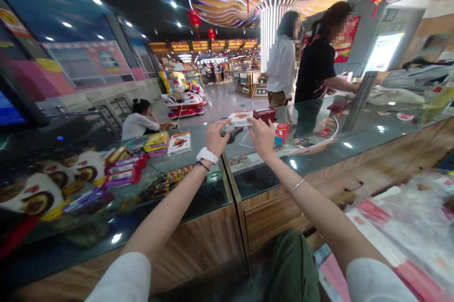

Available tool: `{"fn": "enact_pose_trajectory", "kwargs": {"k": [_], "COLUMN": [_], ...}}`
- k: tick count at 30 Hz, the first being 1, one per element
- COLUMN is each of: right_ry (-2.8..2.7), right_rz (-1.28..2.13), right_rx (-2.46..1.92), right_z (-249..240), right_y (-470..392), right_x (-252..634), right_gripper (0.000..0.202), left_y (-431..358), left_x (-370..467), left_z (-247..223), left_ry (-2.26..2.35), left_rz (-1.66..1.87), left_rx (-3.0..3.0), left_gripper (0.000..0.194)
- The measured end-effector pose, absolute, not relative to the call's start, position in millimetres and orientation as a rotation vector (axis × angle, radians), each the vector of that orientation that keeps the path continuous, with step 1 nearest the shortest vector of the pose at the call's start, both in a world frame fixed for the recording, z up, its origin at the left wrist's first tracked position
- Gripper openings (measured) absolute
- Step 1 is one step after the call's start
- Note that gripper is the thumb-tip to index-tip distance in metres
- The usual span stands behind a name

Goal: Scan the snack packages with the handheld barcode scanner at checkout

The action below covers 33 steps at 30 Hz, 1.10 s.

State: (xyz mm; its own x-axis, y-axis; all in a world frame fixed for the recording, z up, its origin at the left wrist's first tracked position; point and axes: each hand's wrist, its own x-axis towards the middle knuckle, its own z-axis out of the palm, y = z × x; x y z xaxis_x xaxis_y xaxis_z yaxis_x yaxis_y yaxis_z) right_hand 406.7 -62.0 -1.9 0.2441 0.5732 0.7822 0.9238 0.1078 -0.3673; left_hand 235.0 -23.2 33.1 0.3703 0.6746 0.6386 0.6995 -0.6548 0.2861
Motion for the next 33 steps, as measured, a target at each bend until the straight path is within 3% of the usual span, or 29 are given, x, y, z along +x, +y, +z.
{"fn": "enact_pose_trajectory", "kwargs": {"k": [17, 33], "right_ry": [-1.59, -1.688], "right_rz": [-0.404, -0.387], "right_rx": [-1.325, -1.232], "right_z": [8.3, -16.9], "right_y": [-15.0, -7.4], "right_x": [287.6, 298.3], "right_gripper": [0.028, 0.026], "left_y": [13.0, 16.2], "left_x": [109.9, 100.5], "left_z": [25.9, 4.4], "left_ry": [-1.357, -1.227], "left_rz": [-1.424, -1.078], "left_rx": [-2.207, -2.28], "left_gripper": [0.023, 0.018]}}
